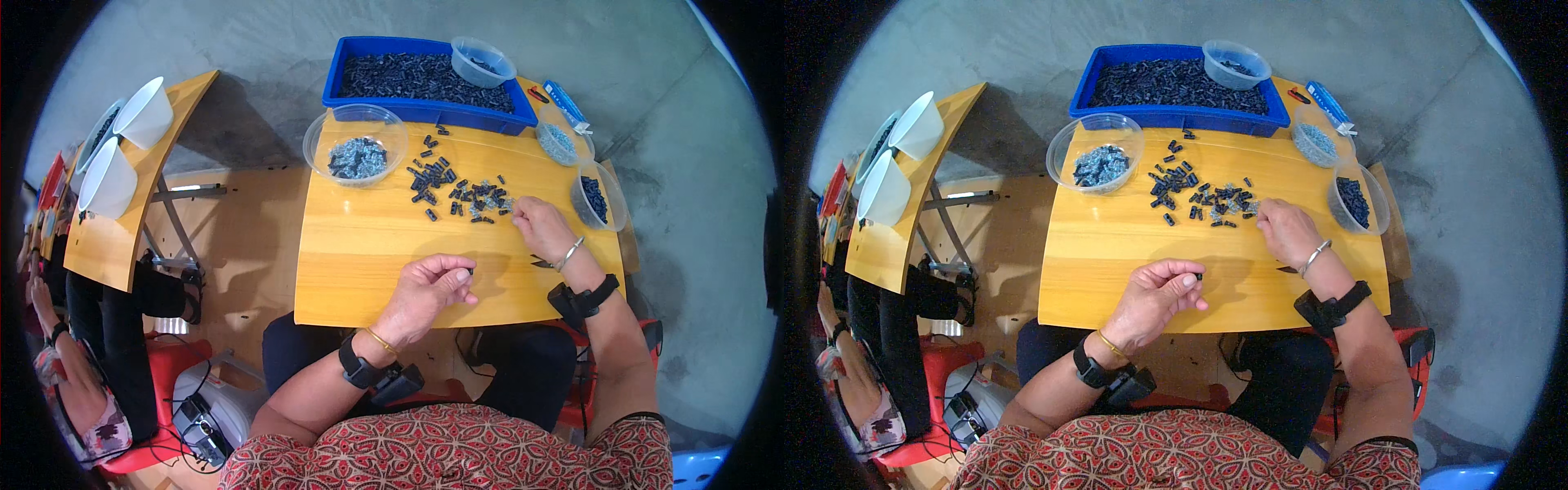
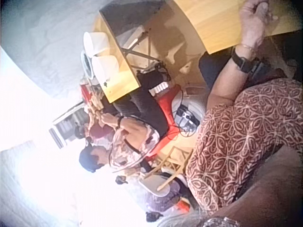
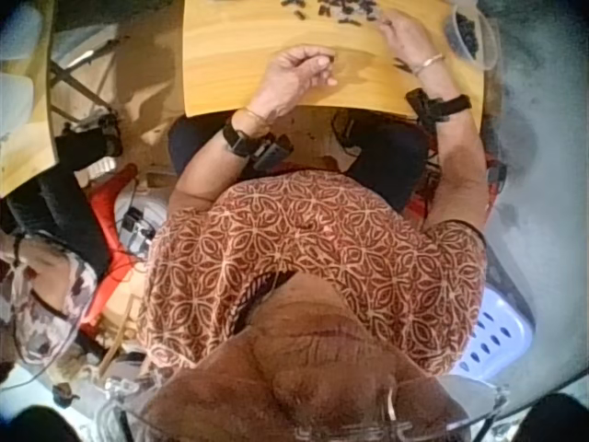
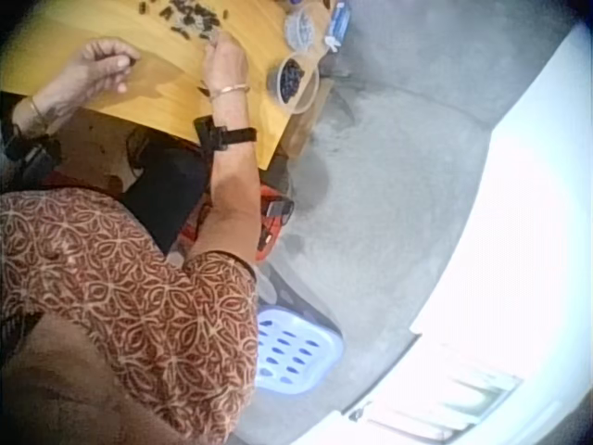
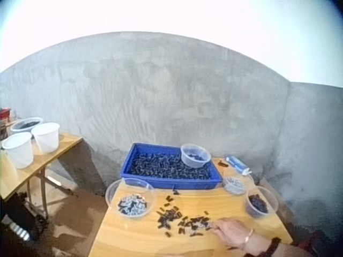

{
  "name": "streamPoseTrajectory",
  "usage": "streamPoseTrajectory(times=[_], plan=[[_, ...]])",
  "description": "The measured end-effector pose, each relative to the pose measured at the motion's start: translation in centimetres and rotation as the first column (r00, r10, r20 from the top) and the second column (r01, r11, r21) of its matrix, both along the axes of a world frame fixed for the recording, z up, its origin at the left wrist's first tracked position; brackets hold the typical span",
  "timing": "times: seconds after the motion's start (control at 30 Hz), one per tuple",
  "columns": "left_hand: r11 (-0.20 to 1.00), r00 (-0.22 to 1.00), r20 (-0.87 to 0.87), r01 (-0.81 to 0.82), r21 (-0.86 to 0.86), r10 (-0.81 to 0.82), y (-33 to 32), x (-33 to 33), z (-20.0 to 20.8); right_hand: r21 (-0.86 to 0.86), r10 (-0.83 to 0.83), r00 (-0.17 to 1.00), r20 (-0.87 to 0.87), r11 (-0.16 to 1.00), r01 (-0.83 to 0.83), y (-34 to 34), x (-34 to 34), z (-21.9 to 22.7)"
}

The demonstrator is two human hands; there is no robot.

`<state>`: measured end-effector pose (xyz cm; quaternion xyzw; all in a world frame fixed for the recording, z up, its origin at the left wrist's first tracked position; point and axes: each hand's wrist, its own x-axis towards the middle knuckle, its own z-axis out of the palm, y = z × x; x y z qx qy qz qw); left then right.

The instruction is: The person picks up a black plastic piece and a small metal part by hand, joins them together, and repeats this process several times before placing the completed assemblies into a clear plastic bowl.

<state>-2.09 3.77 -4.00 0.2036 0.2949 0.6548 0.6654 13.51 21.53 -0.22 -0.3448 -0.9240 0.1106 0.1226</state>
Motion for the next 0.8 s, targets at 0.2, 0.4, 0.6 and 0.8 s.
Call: streamPoseTrajectory(times=[0.2, 0.4, 0.6, 0.8], plan=[[0.998, 0.999, 0.027, -0.043, 0.05, 0.042, -0.1, -0.1, -0.3, -0.348, 0.006, 0.957, -0.29, 0.931, -0.111, -2.8, -0.2, 2.4], [0.992, 0.996, 0.05, -0.081, 0.101, 0.077, -0.3, 0.1, 0.0, -0.333, 0.116, 0.863, -0.492, 0.89, -0.31, -7.7, -1.0, 3.7], [0.994, 0.999, 0.002, -0.046, 0.097, 0.046, -0.5, 0.2, 0.3, -0.514, 0.029, 0.788, -0.615, 0.743, -0.428, -8.8, -1.0, 3.4], [0.994, 0.997, -0.071, -0.005, 0.107, 0.013, -0.9, 0.2, 0.7, -0.572, -0.028, 0.805, -0.592, 0.718, -0.396, -9.2, -1.0, 3.0]])
